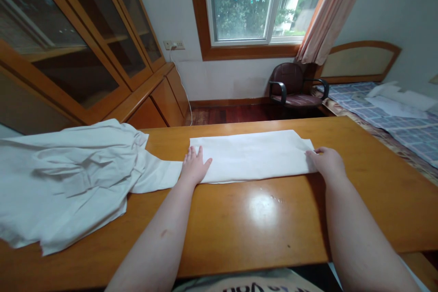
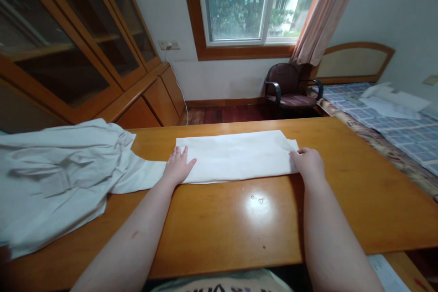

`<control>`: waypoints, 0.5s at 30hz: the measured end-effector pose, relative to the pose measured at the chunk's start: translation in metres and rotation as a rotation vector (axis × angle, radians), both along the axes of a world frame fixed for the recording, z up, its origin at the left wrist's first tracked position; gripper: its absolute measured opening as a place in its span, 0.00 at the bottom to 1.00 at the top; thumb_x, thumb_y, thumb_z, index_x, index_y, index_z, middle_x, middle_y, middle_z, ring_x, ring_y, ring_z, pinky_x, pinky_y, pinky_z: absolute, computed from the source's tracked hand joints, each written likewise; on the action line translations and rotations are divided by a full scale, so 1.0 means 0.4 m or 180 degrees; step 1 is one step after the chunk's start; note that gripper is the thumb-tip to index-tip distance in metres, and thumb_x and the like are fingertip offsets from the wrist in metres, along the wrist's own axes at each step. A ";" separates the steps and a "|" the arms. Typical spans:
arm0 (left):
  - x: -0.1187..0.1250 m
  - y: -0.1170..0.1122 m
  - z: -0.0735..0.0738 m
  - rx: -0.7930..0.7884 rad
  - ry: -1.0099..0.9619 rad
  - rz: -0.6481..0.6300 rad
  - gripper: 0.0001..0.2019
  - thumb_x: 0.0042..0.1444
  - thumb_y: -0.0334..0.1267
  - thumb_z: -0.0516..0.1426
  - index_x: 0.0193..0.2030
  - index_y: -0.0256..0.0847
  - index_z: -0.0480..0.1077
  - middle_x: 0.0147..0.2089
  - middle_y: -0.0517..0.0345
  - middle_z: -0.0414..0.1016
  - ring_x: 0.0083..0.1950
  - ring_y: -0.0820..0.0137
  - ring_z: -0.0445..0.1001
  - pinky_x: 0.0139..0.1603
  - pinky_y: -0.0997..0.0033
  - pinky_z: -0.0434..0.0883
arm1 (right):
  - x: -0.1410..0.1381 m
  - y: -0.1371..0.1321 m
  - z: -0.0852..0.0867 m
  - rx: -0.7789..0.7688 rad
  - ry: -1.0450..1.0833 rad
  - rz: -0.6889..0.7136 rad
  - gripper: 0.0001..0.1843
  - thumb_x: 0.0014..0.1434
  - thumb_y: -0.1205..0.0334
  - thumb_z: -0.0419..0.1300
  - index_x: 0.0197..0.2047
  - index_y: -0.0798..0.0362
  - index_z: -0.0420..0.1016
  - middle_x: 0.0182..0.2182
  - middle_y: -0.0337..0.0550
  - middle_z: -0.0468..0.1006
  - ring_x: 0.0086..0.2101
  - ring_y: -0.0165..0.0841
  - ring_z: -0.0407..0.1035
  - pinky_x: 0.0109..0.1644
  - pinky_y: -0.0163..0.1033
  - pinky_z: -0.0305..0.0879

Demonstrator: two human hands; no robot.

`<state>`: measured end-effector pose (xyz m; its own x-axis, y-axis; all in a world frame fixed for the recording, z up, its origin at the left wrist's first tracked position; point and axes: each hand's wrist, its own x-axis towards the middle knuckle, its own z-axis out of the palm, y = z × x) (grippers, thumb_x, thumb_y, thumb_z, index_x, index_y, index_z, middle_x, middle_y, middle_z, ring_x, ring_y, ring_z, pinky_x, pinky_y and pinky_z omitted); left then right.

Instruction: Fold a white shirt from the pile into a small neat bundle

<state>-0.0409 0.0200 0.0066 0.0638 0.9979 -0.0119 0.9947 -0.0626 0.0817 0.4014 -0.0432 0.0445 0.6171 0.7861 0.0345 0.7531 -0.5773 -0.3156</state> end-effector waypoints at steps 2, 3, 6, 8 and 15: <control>0.000 0.000 0.000 -0.0005 0.0002 0.0006 0.37 0.59 0.56 0.43 0.69 0.31 0.46 0.70 0.33 0.43 0.70 0.51 0.42 0.66 0.53 0.48 | -0.013 -0.002 0.008 0.0298 -0.0139 0.0215 0.15 0.51 0.51 0.57 0.32 0.53 0.75 0.40 0.52 0.76 0.41 0.42 0.69 0.40 0.41 0.63; 0.000 0.000 0.000 -0.0008 0.0004 0.0009 0.37 0.59 0.56 0.43 0.69 0.31 0.46 0.70 0.33 0.43 0.70 0.51 0.42 0.66 0.54 0.48 | -0.020 -0.003 0.010 0.0429 -0.0201 0.0387 0.12 0.51 0.52 0.57 0.30 0.53 0.74 0.41 0.51 0.76 0.43 0.41 0.69 0.43 0.40 0.63; 0.000 0.001 -0.001 -0.0011 0.0020 0.0009 0.38 0.59 0.57 0.43 0.69 0.31 0.46 0.70 0.33 0.43 0.70 0.51 0.42 0.66 0.54 0.48 | -0.040 -0.001 0.014 0.0536 -0.0275 0.0853 0.09 0.51 0.55 0.57 0.25 0.51 0.70 0.47 0.48 0.74 0.46 0.39 0.67 0.46 0.38 0.61; 0.000 0.001 -0.001 -0.0010 0.0036 0.0011 0.37 0.59 0.57 0.43 0.69 0.31 0.46 0.70 0.33 0.43 0.70 0.51 0.43 0.66 0.54 0.48 | -0.049 -0.001 0.016 0.0402 -0.0261 0.0947 0.10 0.51 0.55 0.57 0.24 0.51 0.68 0.46 0.47 0.75 0.44 0.39 0.68 0.43 0.37 0.61; -0.001 0.002 -0.001 0.0006 0.0092 0.0006 0.37 0.60 0.56 0.43 0.68 0.32 0.46 0.69 0.32 0.43 0.70 0.51 0.43 0.66 0.54 0.49 | -0.071 0.007 0.011 -0.0207 -0.0046 0.1020 0.13 0.53 0.51 0.53 0.26 0.51 0.69 0.25 0.44 0.75 0.28 0.35 0.68 0.29 0.36 0.54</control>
<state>-0.0412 0.0209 0.0062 0.0615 0.9980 -0.0118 0.9968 -0.0608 0.0526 0.3732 -0.0404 0.0489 0.3376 0.9412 -0.0151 0.9039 -0.3287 -0.2738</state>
